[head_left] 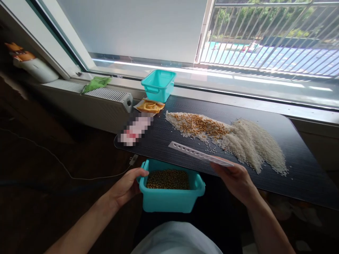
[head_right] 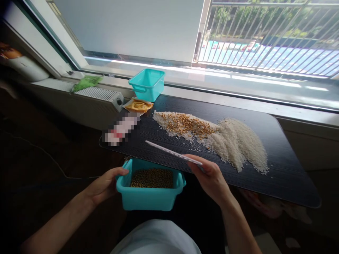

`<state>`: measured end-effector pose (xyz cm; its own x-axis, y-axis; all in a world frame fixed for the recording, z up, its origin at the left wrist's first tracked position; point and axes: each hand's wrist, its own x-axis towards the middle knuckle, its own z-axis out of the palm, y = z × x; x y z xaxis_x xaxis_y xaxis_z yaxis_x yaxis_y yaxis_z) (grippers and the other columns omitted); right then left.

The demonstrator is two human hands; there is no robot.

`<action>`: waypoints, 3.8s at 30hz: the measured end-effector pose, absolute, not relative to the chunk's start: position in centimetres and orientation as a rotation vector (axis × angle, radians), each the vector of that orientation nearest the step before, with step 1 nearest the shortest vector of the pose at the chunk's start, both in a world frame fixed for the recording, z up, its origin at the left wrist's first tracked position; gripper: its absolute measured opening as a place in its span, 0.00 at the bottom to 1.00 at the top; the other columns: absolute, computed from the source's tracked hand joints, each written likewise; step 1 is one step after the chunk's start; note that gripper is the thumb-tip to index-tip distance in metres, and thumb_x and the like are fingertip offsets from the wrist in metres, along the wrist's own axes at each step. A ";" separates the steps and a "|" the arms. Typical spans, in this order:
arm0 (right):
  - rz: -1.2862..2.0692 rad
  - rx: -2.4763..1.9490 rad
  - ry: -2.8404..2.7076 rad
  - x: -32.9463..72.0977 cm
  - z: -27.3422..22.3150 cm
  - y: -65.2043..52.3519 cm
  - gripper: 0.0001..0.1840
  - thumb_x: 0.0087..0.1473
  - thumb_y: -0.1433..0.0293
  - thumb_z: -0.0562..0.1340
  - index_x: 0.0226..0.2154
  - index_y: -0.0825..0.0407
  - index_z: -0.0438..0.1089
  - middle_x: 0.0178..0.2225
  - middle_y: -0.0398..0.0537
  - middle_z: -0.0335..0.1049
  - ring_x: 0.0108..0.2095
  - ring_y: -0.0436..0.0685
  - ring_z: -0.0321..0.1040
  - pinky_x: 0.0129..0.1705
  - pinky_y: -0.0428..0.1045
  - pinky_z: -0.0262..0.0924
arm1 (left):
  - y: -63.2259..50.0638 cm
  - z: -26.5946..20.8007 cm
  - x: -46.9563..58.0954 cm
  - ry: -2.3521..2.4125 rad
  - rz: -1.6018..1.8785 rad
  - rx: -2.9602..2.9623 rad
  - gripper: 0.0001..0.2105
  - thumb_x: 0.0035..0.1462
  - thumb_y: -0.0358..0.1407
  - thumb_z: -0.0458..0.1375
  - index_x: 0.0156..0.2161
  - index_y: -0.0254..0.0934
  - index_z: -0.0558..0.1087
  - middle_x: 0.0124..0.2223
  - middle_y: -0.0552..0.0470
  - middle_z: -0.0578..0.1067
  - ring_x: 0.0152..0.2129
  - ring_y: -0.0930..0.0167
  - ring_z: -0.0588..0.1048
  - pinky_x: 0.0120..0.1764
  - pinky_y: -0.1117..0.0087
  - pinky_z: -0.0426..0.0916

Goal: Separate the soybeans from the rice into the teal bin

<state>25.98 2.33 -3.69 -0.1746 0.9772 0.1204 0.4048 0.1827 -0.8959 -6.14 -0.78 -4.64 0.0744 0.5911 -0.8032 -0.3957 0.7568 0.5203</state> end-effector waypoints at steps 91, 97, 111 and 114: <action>0.767 -1.539 -1.334 34.4 -5.0 -4.8 0.16 0.54 0.58 0.65 0.41 0.47 0.80 0.41 0.47 0.81 0.43 0.64 0.78 0.50 0.58 0.72 | -1.9 -5.0 2.6 1.255 0.561 0.295 0.10 0.40 0.32 0.68 0.30 0.33 0.75 0.24 0.54 0.73 0.20 0.74 0.71 0.25 0.73 0.71; 1.063 -1.384 -1.623 32.0 -3.4 -5.2 0.13 0.59 0.62 0.62 0.41 0.47 0.80 0.41 0.48 0.81 0.41 0.59 0.78 0.45 0.51 0.73 | -1.9 -4.4 1.9 1.233 0.556 0.280 0.10 0.42 0.32 0.67 0.33 0.32 0.76 0.29 0.49 0.78 0.23 0.70 0.75 0.28 0.71 0.73; 0.546 -1.391 -1.578 29.0 -7.0 -1.7 0.18 0.59 0.71 0.58 0.48 0.42 0.76 0.49 0.45 0.77 0.48 0.59 0.75 0.54 0.55 0.68 | -2.2 -4.8 1.0 1.285 0.626 0.323 0.08 0.45 0.32 0.67 0.34 0.34 0.76 0.29 0.53 0.76 0.23 0.72 0.73 0.30 0.72 0.71; 0.440 -1.527 -1.475 31.2 -6.9 -2.0 0.16 0.59 0.69 0.59 0.47 0.42 0.77 0.49 0.44 0.77 0.48 0.60 0.75 0.55 0.55 0.67 | -2.2 -4.6 1.1 1.256 0.589 0.320 0.09 0.46 0.34 0.66 0.34 0.34 0.76 0.30 0.52 0.76 0.24 0.71 0.73 0.33 0.70 0.72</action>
<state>31.19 -2.00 -6.89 0.2124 0.9163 0.3396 0.5808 0.1611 -0.7979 1.07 -2.15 -4.64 0.1893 0.5788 -0.7932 -0.2399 0.8105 0.5343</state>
